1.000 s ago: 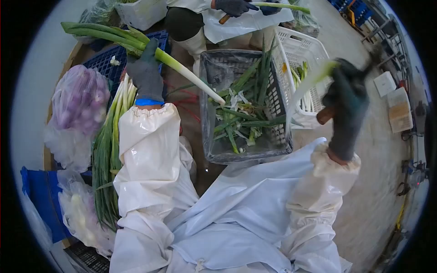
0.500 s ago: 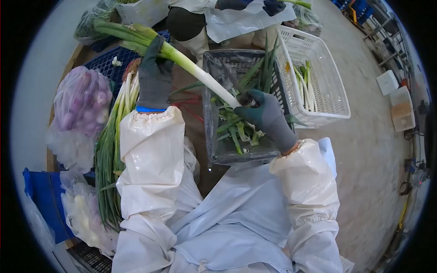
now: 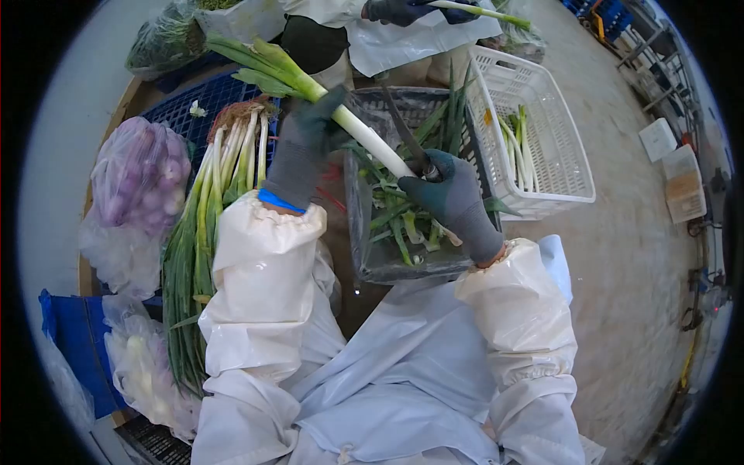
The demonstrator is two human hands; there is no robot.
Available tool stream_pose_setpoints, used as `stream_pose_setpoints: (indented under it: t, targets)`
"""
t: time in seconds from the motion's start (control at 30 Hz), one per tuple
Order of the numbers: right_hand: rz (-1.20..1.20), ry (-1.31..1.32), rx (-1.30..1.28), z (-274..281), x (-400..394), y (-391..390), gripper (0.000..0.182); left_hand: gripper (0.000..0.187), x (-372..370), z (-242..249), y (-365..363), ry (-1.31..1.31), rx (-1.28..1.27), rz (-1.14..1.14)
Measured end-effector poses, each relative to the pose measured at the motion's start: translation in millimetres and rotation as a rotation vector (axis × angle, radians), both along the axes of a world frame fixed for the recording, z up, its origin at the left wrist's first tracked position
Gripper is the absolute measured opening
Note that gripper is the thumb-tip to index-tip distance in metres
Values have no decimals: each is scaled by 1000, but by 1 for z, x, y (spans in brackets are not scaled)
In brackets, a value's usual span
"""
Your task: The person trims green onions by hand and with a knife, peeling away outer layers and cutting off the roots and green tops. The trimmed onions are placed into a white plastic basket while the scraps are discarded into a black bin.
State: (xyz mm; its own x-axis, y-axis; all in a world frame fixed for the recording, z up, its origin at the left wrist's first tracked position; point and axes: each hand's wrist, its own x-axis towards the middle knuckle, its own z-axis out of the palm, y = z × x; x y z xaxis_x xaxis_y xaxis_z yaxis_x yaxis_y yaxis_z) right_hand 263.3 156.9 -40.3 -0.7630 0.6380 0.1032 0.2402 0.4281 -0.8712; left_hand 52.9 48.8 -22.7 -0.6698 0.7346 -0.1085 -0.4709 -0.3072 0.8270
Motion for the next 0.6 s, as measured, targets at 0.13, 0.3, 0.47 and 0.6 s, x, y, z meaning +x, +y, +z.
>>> stream_pose_setpoints:
  t: [0.13, 0.3, 0.47, 0.6]
  targets:
    - [-31, 3, -22, 4, 0, 1, 33, 22, 15, 0, 1, 120, -48, -14]
    - [-58, 57, 76, 4, -5, -4, 27, 21, 31, 7, 5, 203, -63, 28]
    - [-60, 58, 391, 7, -6, -7, 19, 24, 40, 8, 9, 236, 6, 89]
    - [-79, 40, 436, 0, -7, -3, 20, 24, 43, 9, 8, 262, -19, 63]
